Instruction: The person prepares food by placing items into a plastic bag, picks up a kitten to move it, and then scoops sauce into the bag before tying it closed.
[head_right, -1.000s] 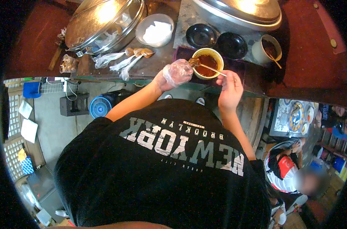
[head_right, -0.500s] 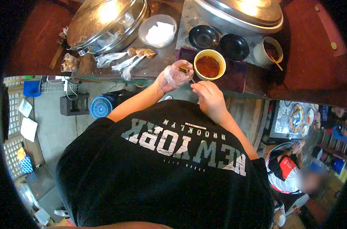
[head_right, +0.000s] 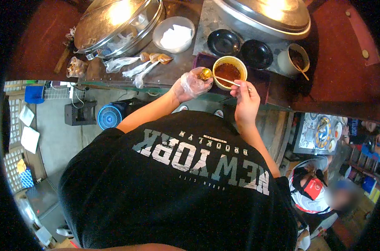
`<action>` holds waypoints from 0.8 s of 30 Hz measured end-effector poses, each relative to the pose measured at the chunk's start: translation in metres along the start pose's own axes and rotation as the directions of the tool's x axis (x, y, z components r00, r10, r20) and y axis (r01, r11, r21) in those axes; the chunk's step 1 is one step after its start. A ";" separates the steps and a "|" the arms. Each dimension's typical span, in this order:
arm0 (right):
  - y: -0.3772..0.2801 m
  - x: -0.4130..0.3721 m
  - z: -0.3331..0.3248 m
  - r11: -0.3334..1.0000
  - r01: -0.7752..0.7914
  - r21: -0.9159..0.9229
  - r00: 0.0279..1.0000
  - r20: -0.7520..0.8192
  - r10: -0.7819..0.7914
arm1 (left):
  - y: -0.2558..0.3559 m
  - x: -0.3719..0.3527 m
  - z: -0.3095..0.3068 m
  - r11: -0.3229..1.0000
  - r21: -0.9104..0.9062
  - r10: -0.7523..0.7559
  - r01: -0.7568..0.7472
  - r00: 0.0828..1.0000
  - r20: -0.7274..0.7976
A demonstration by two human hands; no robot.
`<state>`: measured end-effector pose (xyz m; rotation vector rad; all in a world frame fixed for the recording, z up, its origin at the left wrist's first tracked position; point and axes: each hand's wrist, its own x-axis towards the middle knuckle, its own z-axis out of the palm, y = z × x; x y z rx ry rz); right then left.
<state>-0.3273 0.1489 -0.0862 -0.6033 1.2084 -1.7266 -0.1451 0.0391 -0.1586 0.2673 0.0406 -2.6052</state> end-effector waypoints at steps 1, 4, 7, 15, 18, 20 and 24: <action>-0.001 0.000 0.000 0.998 -0.028 0.055 0.999 -0.024 0.029 | 0.000 0.001 0.000 1.000 -0.015 -0.004 0.004 1.000 -0.025; -0.002 0.002 -0.005 0.974 -0.092 0.206 0.992 -0.068 0.108 | 0.003 0.003 -0.002 0.996 -0.057 -0.066 0.063 0.997 -0.044; -0.002 0.007 -0.015 0.952 -0.098 0.291 0.987 -0.093 0.131 | 0.002 0.006 -0.004 0.997 -0.037 -0.065 0.063 0.998 -0.029; -0.004 0.016 -0.035 0.953 0.173 -0.248 0.965 -0.150 -0.214 | -0.003 0.003 0.003 0.996 0.056 0.060 -0.064 0.996 0.069; 0.004 0.016 -0.030 0.898 0.196 -0.393 0.962 -0.099 -0.254 | -0.003 0.003 0.004 0.996 0.070 0.048 -0.055 0.995 0.091; 0.014 0.017 -0.031 0.880 0.214 -0.423 0.968 -0.028 -0.249 | -0.002 0.004 0.003 0.995 0.082 0.048 -0.058 0.992 0.119; 0.015 0.013 -0.027 0.915 0.135 -0.382 0.988 -0.025 -0.156 | -0.003 0.005 0.007 0.997 0.071 0.037 -0.044 0.994 0.101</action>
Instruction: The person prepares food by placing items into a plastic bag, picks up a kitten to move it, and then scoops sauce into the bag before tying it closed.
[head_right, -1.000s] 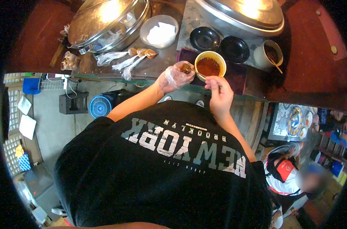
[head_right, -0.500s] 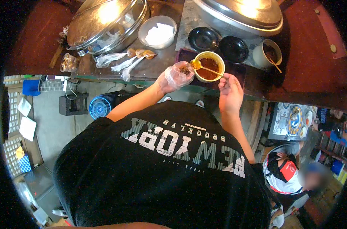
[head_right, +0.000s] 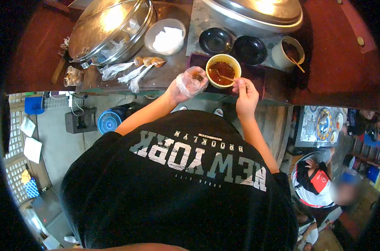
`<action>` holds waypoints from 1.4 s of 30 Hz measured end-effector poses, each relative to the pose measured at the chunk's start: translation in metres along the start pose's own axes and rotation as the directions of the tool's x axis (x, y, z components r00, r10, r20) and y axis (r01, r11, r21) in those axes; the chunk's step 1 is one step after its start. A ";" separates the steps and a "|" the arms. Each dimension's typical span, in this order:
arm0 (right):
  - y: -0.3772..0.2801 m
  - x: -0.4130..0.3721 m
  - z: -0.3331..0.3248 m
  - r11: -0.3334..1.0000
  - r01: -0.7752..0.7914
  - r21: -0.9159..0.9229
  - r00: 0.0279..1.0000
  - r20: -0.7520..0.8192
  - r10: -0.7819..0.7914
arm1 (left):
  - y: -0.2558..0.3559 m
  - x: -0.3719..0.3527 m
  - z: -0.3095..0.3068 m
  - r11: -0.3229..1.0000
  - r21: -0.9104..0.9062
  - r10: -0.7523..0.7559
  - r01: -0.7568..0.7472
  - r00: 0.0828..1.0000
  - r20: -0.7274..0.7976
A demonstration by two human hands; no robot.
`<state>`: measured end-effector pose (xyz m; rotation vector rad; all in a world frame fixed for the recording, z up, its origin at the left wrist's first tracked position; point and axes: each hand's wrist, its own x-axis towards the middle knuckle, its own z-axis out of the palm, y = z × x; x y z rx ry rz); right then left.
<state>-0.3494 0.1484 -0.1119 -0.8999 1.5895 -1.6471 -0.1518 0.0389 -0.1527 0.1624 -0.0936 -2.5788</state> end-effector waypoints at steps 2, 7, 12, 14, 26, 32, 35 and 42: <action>0.001 0.000 -0.002 0.998 -0.032 0.062 0.999 0.008 0.032 | 0.000 0.000 0.001 1.000 -0.013 -0.010 0.010 1.000 -0.024; 0.009 0.002 -0.012 0.936 -0.175 0.304 0.978 -0.052 0.200 | 0.000 0.000 0.005 1.000 -0.002 -0.017 0.017 0.999 -0.037; 0.009 0.004 -0.014 0.883 -0.182 0.433 0.963 -0.104 0.250 | 0.000 0.000 0.005 1.000 0.023 -0.011 0.012 0.999 -0.031; 0.011 0.006 -0.017 0.876 -0.171 0.450 0.962 -0.117 0.248 | 0.000 0.000 0.004 0.999 0.041 -0.007 0.008 1.000 -0.022; 0.002 0.005 -0.015 0.878 -0.123 0.462 0.966 -0.145 0.212 | 0.002 0.003 -0.003 0.998 -0.004 -0.055 0.055 0.996 -0.073; -0.019 -0.002 -0.002 0.858 -0.102 0.504 0.992 -0.018 0.128 | -0.001 -0.002 -0.001 1.000 0.012 -0.012 0.013 0.999 -0.047; -0.025 -0.007 0.009 0.901 -0.081 0.427 0.997 0.039 0.071 | 0.000 -0.003 0.001 0.999 -0.013 -0.036 0.034 0.985 -0.171; -0.042 -0.021 0.020 0.956 0.284 -0.078 0.933 0.254 -0.256 | 0.001 -0.003 -0.003 0.998 0.054 -0.019 0.019 1.000 -0.005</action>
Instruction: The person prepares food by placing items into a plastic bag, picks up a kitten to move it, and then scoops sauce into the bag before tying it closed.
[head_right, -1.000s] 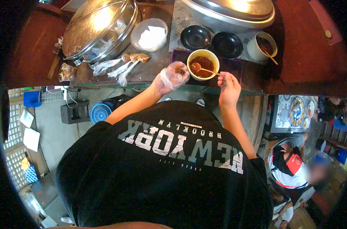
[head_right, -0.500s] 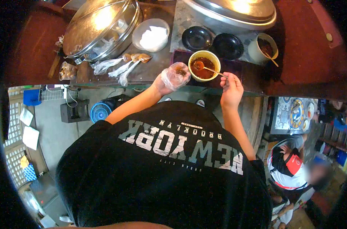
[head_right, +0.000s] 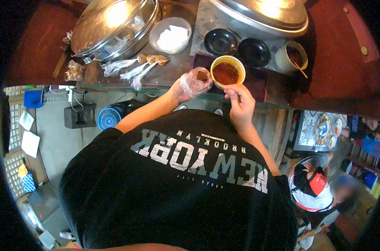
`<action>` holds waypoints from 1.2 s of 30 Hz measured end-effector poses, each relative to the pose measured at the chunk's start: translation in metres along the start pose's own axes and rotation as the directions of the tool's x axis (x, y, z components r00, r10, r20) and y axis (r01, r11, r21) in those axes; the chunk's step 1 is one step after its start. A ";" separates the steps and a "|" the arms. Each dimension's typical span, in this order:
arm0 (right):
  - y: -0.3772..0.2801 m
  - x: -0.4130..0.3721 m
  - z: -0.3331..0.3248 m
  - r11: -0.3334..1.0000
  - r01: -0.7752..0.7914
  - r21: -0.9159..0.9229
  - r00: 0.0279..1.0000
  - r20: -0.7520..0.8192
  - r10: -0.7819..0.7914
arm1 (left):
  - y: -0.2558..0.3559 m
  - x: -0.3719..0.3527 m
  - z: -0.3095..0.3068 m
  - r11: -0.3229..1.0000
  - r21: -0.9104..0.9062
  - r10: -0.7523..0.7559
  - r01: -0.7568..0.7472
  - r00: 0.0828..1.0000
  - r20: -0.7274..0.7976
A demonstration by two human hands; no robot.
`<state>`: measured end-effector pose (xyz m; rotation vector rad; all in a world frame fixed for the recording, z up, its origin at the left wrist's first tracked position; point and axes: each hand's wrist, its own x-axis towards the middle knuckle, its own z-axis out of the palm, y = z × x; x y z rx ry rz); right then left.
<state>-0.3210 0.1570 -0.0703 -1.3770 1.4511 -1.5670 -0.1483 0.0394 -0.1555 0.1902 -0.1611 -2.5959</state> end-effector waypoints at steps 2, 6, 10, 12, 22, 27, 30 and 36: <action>0.001 -0.001 0.000 1.000 0.006 0.005 1.000 -0.012 -0.005 | 0.000 0.000 0.002 1.000 -0.024 -0.007 0.008 0.999 0.048; 0.010 0.000 -0.002 0.957 -0.129 0.259 0.978 -0.128 0.167 | 0.001 0.000 0.001 0.996 -0.076 -0.050 0.051 0.999 0.010; 0.024 0.004 -0.006 0.789 -0.232 0.569 0.917 -0.144 0.373 | 0.000 0.004 0.001 0.987 -0.151 -0.079 0.056 0.986 -0.146; 0.026 0.004 -0.007 0.725 -0.226 0.650 0.890 -0.166 0.426 | 0.000 0.005 0.001 0.988 -0.142 -0.079 0.052 0.978 -0.193; 0.042 0.010 -0.029 0.811 -0.179 0.557 0.836 -0.348 0.423 | -0.001 0.007 -0.001 0.995 -0.096 -0.010 0.007 1.000 -0.027; 0.055 0.009 -0.026 0.960 -0.244 0.138 0.910 -0.310 0.276 | 0.000 0.005 0.005 0.997 -0.072 -0.011 0.011 1.000 -0.007; 0.060 0.006 -0.021 0.949 -0.244 0.198 0.927 -0.239 0.288 | 0.000 0.009 -0.002 0.996 -0.084 -0.023 0.027 0.999 0.049; 0.068 0.006 -0.028 0.807 -0.258 0.532 0.852 -0.269 0.449 | 0.000 0.004 0.007 0.999 -0.047 0.007 -0.007 1.000 0.000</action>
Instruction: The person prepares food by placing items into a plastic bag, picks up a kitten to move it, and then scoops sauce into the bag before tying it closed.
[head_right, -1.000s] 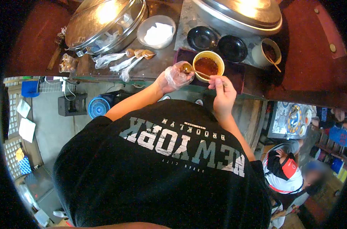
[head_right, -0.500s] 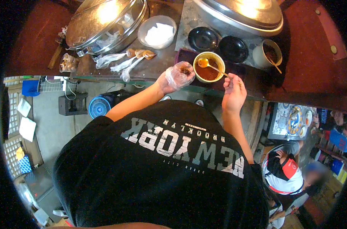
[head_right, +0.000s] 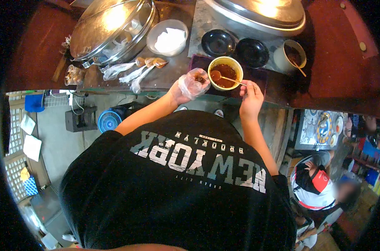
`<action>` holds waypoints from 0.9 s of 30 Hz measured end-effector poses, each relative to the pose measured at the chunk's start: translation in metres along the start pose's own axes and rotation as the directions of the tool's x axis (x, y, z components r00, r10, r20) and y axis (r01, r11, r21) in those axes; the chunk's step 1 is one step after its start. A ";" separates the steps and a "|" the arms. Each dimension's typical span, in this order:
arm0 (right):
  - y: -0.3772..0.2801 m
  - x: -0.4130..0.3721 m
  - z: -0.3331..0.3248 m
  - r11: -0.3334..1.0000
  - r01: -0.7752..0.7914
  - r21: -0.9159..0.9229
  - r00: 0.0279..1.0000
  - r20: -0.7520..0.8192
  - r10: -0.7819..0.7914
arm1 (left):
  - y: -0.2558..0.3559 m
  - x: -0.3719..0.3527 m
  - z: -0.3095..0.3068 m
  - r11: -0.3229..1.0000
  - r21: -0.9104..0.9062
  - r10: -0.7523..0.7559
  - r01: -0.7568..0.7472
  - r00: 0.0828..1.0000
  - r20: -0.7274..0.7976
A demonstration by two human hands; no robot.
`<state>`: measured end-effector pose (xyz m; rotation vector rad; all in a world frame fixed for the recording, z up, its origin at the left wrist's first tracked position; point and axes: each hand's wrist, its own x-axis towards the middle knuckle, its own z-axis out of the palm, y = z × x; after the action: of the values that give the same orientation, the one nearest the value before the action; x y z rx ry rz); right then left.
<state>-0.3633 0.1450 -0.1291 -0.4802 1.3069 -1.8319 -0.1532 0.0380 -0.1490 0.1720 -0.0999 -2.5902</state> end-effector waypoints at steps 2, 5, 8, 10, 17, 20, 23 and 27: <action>-0.004 0.000 0.001 0.997 -0.017 0.070 0.999 -0.026 0.019 | 0.000 0.000 -0.002 1.000 -0.003 0.013 -0.013 0.999 -0.031; -0.005 0.000 0.001 0.994 -0.004 0.105 0.997 -0.070 0.011 | 0.002 0.004 -0.010 0.998 -0.055 -0.044 0.040 0.995 -0.085; -0.005 -0.001 -0.002 0.993 0.008 0.114 0.997 -0.081 0.001 | 0.002 0.006 -0.013 0.998 -0.032 -0.063 0.061 0.996 -0.061; -0.006 -0.001 -0.003 0.993 0.007 0.120 0.998 -0.062 0.001 | 0.001 0.002 -0.002 0.999 -0.029 -0.029 0.025 0.992 -0.120; -0.015 -0.007 0.006 0.988 0.015 0.153 1.000 -0.021 -0.012 | 0.002 0.001 -0.004 0.998 -0.043 -0.044 0.043 0.999 -0.027; -0.020 -0.014 0.016 0.988 0.008 0.154 0.999 0.037 -0.014 | 0.002 0.002 -0.009 0.998 -0.062 -0.033 0.029 0.998 -0.060; -0.023 -0.020 0.025 0.993 0.018 0.117 0.993 0.111 -0.031 | 0.000 0.000 -0.004 1.000 -0.025 -0.021 0.016 0.982 -0.186; -0.024 -0.031 0.037 0.985 0.140 -0.100 0.971 0.210 -0.117 | 0.001 -0.003 -0.004 0.999 -0.023 -0.026 0.024 0.997 -0.070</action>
<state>-0.3288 0.1501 -0.0883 -0.8092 1.2689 -1.7656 -0.1494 0.0391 -0.1524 0.2580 -0.0437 -2.6057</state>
